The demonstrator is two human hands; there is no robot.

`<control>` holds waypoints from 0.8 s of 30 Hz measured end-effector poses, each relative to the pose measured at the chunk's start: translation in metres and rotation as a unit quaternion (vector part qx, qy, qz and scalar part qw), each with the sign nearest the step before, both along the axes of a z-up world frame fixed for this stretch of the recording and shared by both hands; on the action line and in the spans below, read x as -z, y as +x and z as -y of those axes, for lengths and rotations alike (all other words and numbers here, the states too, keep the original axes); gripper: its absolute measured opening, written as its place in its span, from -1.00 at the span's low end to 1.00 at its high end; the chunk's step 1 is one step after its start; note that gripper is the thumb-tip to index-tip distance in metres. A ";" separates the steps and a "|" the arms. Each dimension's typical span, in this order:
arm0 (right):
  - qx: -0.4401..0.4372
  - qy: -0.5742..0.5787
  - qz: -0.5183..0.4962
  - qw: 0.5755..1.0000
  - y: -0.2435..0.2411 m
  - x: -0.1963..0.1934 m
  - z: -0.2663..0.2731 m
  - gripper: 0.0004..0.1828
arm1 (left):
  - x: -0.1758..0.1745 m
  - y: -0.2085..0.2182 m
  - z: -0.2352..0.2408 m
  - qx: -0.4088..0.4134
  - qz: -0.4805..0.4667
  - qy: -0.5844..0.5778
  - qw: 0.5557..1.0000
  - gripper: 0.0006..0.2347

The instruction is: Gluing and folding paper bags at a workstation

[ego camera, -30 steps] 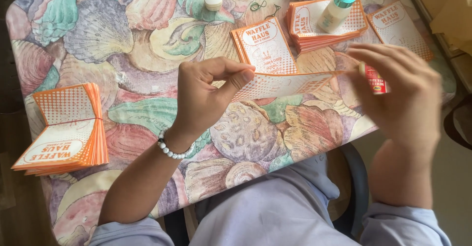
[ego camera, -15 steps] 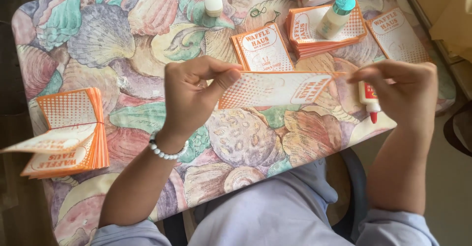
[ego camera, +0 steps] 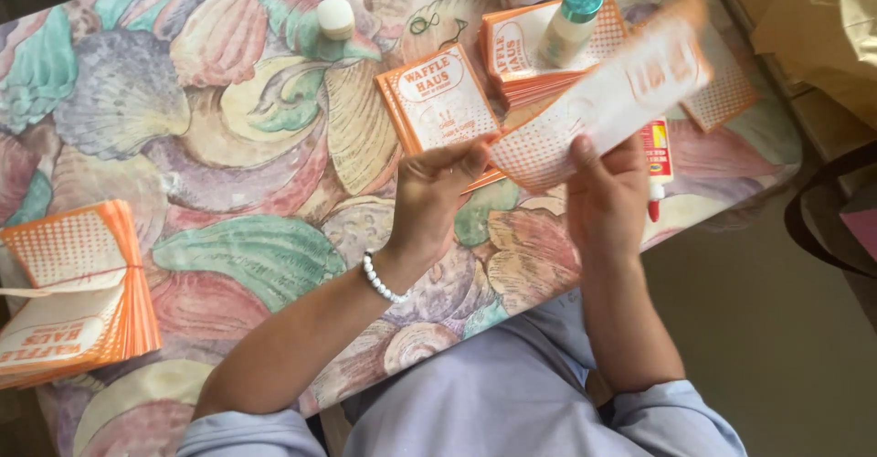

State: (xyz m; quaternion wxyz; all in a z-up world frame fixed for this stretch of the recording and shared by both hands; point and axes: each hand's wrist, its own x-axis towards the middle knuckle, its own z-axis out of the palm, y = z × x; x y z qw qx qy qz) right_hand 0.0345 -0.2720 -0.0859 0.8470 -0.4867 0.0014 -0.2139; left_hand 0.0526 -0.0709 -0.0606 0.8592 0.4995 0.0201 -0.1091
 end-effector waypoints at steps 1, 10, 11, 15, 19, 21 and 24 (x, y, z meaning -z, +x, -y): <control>0.026 -0.123 0.008 0.992 0.006 0.001 0.024 -0.47 | 0.000 -0.003 -0.003 0.041 0.065 0.014 0.997 -0.69; -0.044 -0.608 -0.228 0.759 0.090 -0.055 0.234 -0.38 | 0.026 0.032 -0.064 0.051 0.414 0.538 0.732 -0.70; -0.022 -0.681 -0.256 0.686 0.102 -0.049 0.247 -0.22 | 0.030 0.035 -0.069 0.062 0.425 0.590 0.684 -0.70; 0.099 -0.749 -0.188 0.628 0.088 -0.038 0.210 -0.22 | 0.041 0.030 -0.073 0.097 0.434 0.629 0.638 -0.59; 0.031 -0.726 -0.220 0.651 0.074 -0.038 0.153 -0.27 | 0.038 0.027 -0.076 0.102 0.447 0.622 0.634 -0.56; 0.018 -0.719 -0.295 0.630 0.076 -0.027 0.158 -0.26 | 0.038 0.028 -0.074 0.111 0.449 0.617 0.637 -0.53; 0.071 -0.730 -0.241 0.636 0.077 -0.015 0.170 -0.27 | 0.038 0.026 -0.074 0.102 0.448 0.626 0.630 -0.53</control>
